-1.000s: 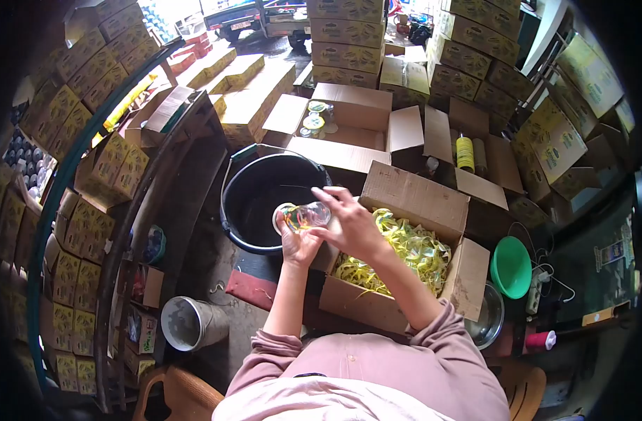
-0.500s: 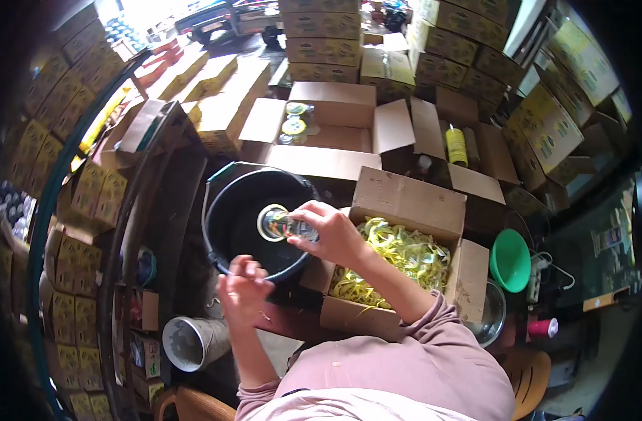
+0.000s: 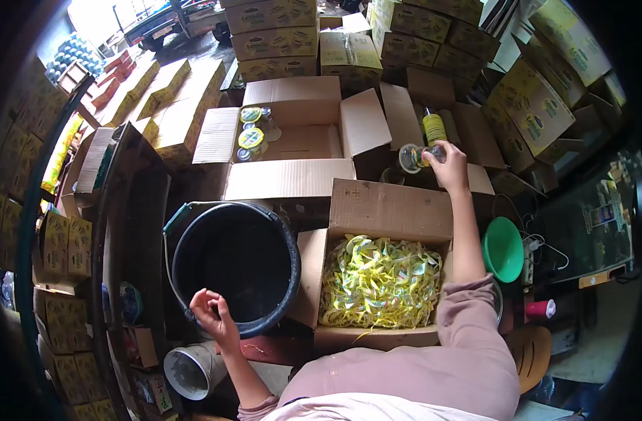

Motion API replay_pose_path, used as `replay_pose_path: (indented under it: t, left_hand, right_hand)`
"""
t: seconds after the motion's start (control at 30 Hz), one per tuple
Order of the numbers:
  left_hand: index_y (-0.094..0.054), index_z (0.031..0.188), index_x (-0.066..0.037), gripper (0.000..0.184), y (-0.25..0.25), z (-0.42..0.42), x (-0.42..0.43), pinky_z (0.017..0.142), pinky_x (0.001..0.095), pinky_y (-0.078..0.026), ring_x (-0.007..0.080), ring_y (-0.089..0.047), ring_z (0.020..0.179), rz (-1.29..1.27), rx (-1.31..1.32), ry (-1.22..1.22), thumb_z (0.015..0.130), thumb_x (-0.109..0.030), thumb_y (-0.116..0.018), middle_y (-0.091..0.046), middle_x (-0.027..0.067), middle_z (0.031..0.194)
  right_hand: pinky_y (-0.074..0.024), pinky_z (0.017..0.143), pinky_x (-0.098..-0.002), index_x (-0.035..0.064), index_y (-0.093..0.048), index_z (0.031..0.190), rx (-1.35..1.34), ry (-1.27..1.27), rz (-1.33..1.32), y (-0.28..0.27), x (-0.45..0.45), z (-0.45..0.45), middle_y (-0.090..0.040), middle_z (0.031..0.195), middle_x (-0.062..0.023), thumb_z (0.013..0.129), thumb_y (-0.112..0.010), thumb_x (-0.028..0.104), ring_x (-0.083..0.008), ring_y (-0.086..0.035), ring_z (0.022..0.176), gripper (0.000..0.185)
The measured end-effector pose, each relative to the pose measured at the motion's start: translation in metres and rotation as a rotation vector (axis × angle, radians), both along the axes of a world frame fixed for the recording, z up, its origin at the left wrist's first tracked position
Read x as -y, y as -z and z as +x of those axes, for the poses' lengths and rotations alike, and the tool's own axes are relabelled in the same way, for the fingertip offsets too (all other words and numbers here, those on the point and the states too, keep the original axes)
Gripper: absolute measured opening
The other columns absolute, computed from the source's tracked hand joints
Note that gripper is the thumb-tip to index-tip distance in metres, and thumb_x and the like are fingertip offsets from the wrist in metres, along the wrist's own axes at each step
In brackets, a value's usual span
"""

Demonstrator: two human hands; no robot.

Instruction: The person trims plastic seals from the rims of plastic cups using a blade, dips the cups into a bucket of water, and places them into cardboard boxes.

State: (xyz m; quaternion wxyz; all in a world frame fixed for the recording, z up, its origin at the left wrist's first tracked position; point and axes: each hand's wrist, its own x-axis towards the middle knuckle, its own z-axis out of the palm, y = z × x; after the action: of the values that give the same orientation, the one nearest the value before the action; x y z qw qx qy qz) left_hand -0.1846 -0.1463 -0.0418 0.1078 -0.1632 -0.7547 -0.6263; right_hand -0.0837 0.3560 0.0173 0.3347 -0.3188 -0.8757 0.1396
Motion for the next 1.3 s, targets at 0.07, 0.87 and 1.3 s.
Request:
replay_pose_path:
  t: [0.07,0.87,1.3]
  left_hand:
    - [-0.040,0.110,-0.006,0.028,0.003,0.000,0.000,0.069,0.0218,-0.036,0.0097,-0.042,0.076,0.072,0.012,-0.045,0.084,-0.009,-0.051,-0.044,0.0028,0.085]
    - [-0.039,0.097,-0.006,0.033,-0.005,0.002,-0.004,0.061,0.0244,-0.039,0.0134,-0.045,0.067,0.161,0.031,-0.117,0.081,-0.028,-0.058,-0.044,0.0057,0.075]
    - [-0.039,0.095,-0.006,0.034,-0.004,0.003,-0.005,0.057,0.0228,-0.038,0.0117,-0.044,0.063,0.126,0.016,-0.091,0.080,-0.030,-0.059,-0.044,0.0043,0.072]
  right_hand:
    - [-0.0476,0.073,-0.0377,-0.0003,-0.060,0.094,0.140,-0.022,0.003,0.015,-0.018,-0.014,-0.061,0.088,-0.0190,0.067,-0.072,0.023,-0.0320,-0.060,0.083,0.038]
    - [-0.0424,0.088,-0.0366,0.0010,-0.054,0.110,0.172,-0.497,-0.180,0.086,0.086,-0.274,-0.055,0.106,-0.0159,0.063,-0.071,0.046,-0.0290,-0.053,0.101,0.067]
    - [-0.0363,0.096,-0.0363,0.0014,-0.030,0.129,0.419,-0.297,-0.337,0.161,0.151,-0.432,-0.043,0.119,-0.0210,0.038,-0.078,0.055,-0.0310,-0.044,0.112,0.116]
